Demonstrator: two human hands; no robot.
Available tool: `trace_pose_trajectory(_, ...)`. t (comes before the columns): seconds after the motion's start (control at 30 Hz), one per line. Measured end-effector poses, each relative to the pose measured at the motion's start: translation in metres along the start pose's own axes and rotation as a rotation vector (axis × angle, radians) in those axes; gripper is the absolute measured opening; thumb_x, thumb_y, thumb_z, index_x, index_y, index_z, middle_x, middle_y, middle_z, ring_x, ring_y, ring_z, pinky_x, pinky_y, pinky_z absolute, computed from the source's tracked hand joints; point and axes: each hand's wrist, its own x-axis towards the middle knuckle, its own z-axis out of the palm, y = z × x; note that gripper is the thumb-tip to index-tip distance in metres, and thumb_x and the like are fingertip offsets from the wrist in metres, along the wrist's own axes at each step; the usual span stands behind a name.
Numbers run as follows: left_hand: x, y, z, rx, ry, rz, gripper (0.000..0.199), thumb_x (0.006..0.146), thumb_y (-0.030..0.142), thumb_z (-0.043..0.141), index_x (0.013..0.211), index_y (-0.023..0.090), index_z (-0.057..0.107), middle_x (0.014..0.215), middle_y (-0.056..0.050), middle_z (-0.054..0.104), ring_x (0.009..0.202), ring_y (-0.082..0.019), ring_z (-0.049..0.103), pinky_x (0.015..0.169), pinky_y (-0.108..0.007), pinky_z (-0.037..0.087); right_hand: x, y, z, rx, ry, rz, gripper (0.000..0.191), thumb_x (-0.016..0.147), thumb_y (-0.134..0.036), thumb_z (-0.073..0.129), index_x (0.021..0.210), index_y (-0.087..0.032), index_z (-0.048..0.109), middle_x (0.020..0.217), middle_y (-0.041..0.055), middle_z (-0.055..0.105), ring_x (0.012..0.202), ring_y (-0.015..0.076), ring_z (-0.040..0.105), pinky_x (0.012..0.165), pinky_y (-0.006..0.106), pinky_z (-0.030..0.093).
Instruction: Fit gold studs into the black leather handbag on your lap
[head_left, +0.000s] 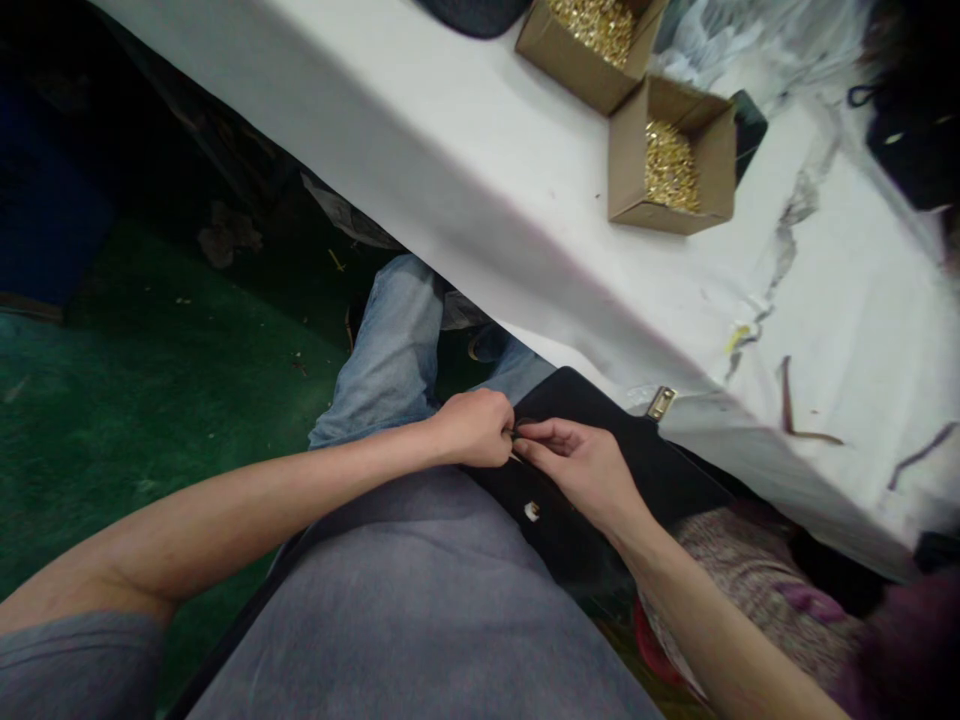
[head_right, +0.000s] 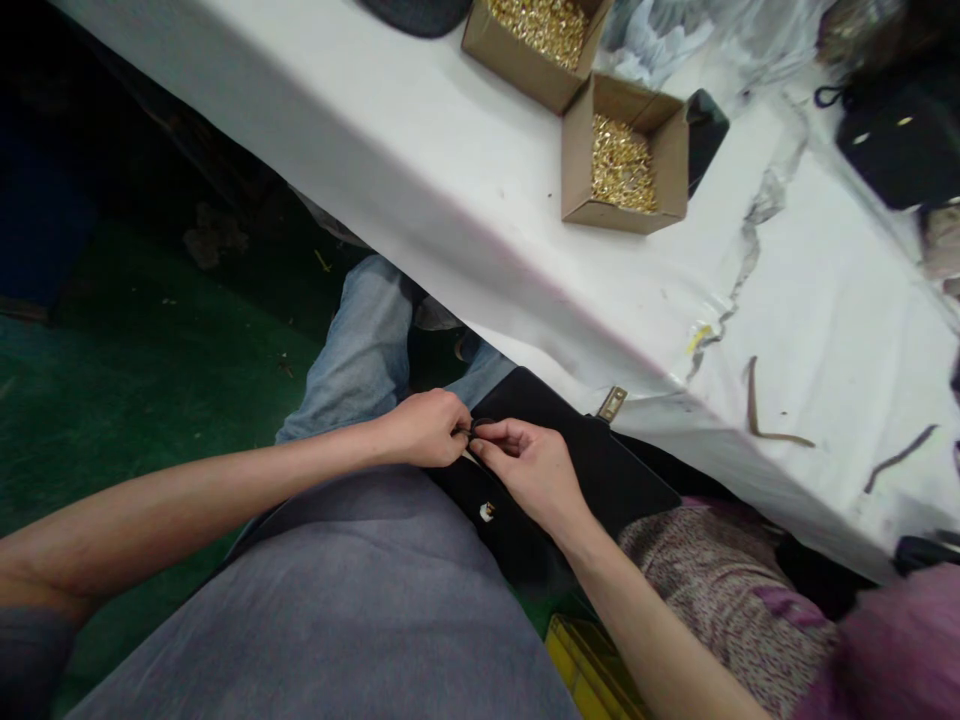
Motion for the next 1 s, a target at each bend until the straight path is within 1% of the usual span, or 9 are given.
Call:
trace_pose_trajectory(0.13,-0.001,0.003,0.000,-0.017,0.006,-0.052,0.017,0.088,0.022,0.068,0.086,0.022,0.085,0.086,-0.011,0.081,0.083,-0.028,0.077,0.066,-0.033,0.053,-0.002,0.002,0.001,-0.005,0.024,-0.004,0.034,0.075,-0.039,0.093,0.104,-0.020,0.087,0.100,0.0092,0.088,0.089,0.0276,0.083,0.084,0.041,0.071)
trace_pose_trajectory(0.27,0.001,0.006,0.002,-0.030,0.000,-0.111,0.016,0.083,0.024,0.071,0.088,0.024,0.086,0.087,-0.009,0.081,0.085,-0.029,0.076,0.066,-0.034,0.054,-0.002,0.002,0.004,-0.032,0.048,-0.014,0.031,0.075,-0.038,0.090,0.100,-0.020,0.086,0.095,0.0090,0.087,0.085,0.0273,0.082,0.079,0.039,0.069)
trace_pose_trajectory(0.43,0.002,0.006,0.007,-0.056,0.085,-0.140,0.014,0.080,0.026,0.069,0.080,0.025,0.083,0.081,-0.007,0.079,0.082,-0.027,0.074,0.062,-0.032,0.047,0.001,0.001,0.007,-0.109,0.127,-0.033,0.027,0.073,-0.033,0.083,0.097,-0.020,0.084,0.093,0.0085,0.086,0.082,0.0267,0.081,0.076,0.040,0.067)
trace_pose_trajectory(0.5,0.000,0.005,0.008,-0.072,0.116,-0.128,0.016,0.081,0.027,0.067,0.076,0.024,0.081,0.076,-0.007,0.077,0.077,-0.025,0.071,0.061,-0.032,0.045,0.001,0.001,0.005,-0.105,0.125,-0.028,0.028,0.074,-0.034,0.083,0.099,-0.020,0.083,0.095,0.0087,0.086,0.084,0.0272,0.081,0.080,0.041,0.067)
trace_pose_trajectory(0.63,-0.006,0.002,0.010,-0.185,0.117,-0.121,0.023,0.089,0.034,0.065,0.078,0.023,0.081,0.077,-0.005,0.076,0.075,-0.022,0.068,0.065,-0.031,0.046,-0.001,0.002,0.002,-0.077,0.078,-0.029,0.031,0.080,-0.040,0.085,0.103,-0.021,0.082,0.099,0.0092,0.086,0.088,0.0273,0.081,0.085,0.042,0.068)
trace_pose_trajectory(0.73,-0.009,0.002,0.016,-0.241,0.141,-0.114,0.027,0.093,0.035,0.062,0.076,0.021,0.077,0.075,-0.004,0.073,0.072,-0.020,0.063,0.064,-0.031,0.043,-0.002,0.003,0.002,-0.075,0.099,-0.075,0.028,0.081,-0.040,0.085,0.101,-0.021,0.079,0.096,0.0086,0.085,0.086,0.0258,0.080,0.083,0.040,0.068)
trace_pose_trajectory(0.83,-0.011,0.003,0.022,-0.295,0.166,-0.079,0.021,0.091,0.029,0.061,0.076,0.020,0.073,0.076,-0.003,0.073,0.072,-0.019,0.063,0.063,-0.031,0.041,-0.002,0.003,0.003,-0.109,0.143,-0.113,0.027,0.082,-0.036,0.084,0.103,-0.022,0.076,0.095,0.0070,0.083,0.085,0.0246,0.080,0.080,0.038,0.067)
trace_pose_trajectory(0.9,-0.013,0.003,0.023,-0.279,0.176,-0.072,0.019,0.090,0.027,0.061,0.075,0.020,0.071,0.076,-0.003,0.073,0.071,-0.018,0.063,0.063,-0.032,0.040,-0.003,0.003,0.004,-0.170,0.157,-0.138,0.027,0.084,-0.032,0.083,0.108,-0.024,0.074,0.096,0.0056,0.083,0.086,0.0240,0.080,0.081,0.037,0.067)
trace_pose_trajectory(1.0,-0.013,0.005,0.020,-0.190,0.169,-0.094,0.023,0.092,0.032,0.063,0.074,0.022,0.074,0.073,-0.005,0.073,0.070,-0.021,0.066,0.061,-0.033,0.040,-0.005,0.001,0.003,-0.251,0.130,-0.167,0.022,0.088,-0.031,0.079,0.108,-0.025,0.076,0.097,0.0039,0.084,0.087,0.0236,0.081,0.085,0.038,0.068)
